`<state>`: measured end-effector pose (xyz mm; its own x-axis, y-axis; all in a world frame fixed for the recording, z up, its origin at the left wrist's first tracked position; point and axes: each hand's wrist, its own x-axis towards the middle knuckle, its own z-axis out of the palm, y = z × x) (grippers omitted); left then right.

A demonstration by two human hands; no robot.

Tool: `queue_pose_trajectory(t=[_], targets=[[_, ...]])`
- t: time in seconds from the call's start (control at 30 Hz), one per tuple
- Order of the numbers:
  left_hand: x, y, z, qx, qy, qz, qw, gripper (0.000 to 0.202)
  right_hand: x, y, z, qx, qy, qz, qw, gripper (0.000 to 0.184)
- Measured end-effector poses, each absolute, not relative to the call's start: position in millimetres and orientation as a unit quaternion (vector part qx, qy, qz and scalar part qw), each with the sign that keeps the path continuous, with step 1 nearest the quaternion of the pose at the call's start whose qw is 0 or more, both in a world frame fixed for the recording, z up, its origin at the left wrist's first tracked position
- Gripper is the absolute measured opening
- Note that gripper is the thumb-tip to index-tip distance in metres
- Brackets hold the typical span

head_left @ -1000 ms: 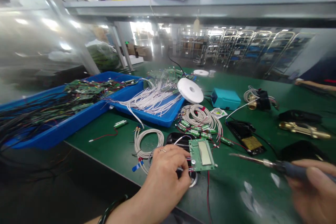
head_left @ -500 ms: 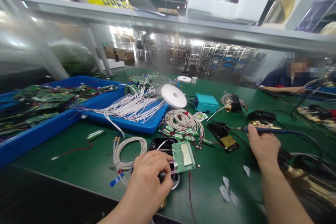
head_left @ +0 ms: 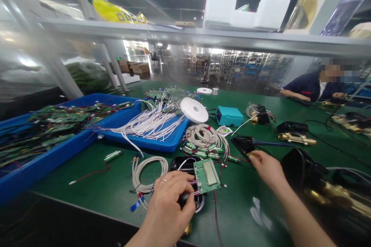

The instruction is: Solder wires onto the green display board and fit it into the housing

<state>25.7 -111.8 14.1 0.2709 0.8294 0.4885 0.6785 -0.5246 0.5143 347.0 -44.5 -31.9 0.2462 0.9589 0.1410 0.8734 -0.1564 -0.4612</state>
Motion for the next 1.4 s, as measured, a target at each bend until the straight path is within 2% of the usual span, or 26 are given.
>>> queue_pose_trajectory(t=[0.13,0.27,0.37,0.47,0.53,0.6,0.73,0.8,0.93,1.03,1.13,1.27,1.4], targets=[[24.1,-111.2,7.7,0.808,0.455,0.368,0.067,0.009,292.6,-76.8,-39.8,-0.617,-0.742,0.165,0.202,0.011],[22.3,-116.9,13.6,0.813,0.439,0.381,-0.02,0.029,271.0,-87.8,-50.1,-0.597,-0.759,0.164,0.203,0.004],[27.5,-127.3,27.6,0.856,0.332,0.386,-0.089,0.03,281.7,-97.2,-39.6,-0.601,-0.749,0.153,0.232,0.006],[45.5,-136.9,33.4,0.962,0.121,0.236,-0.07,0.016,300.1,-111.3,-16.6,-0.633,-0.71,0.121,0.284,0.011],[61.6,-139.7,26.6,0.987,0.054,0.143,-0.059,0.012,310.3,-120.5,-3.1,-0.657,-0.674,0.1,0.323,0.01],[75.3,-139.7,13.6,0.992,0.051,0.077,-0.082,0.012,317.0,-128.4,3.8,-0.668,-0.636,0.107,0.37,0.01],[84.2,-135.4,-8.8,0.993,0.049,-0.018,-0.106,0.015,321.9,-140.4,-1.8,-0.567,-0.477,0.368,0.562,0.015],[81.9,-133.4,-11.9,0.994,0.042,-0.018,-0.103,0.013,321.8,-144.9,-8.8,-0.51,-0.418,0.442,0.608,0.018],[79.5,-133.1,-3.0,0.996,0.047,0.023,-0.077,0.013,314.9,-151.6,-22.0,-0.473,-0.394,0.47,0.632,0.021],[84.4,-133.8,12.5,0.995,0.078,0.04,-0.044,0.011,304.2,-156.9,-30.5,-0.459,-0.401,0.495,0.619,0.025],[92.4,-132.5,28.1,0.987,0.118,0.075,0.083,0.009,294.0,-164.2,-35.3,-0.475,-0.446,0.502,0.569,0.025],[102.3,-129.1,35.5,0.889,0.322,0.215,0.244,0.02,289.9,-174.7,-31.3,-0.506,-0.531,0.456,0.504,0.025],[107.0,-126.9,30.9,0.844,0.335,0.232,0.349,0.025,293.3,-181.7,-21.8,-0.508,-0.564,0.438,0.481,0.02]])
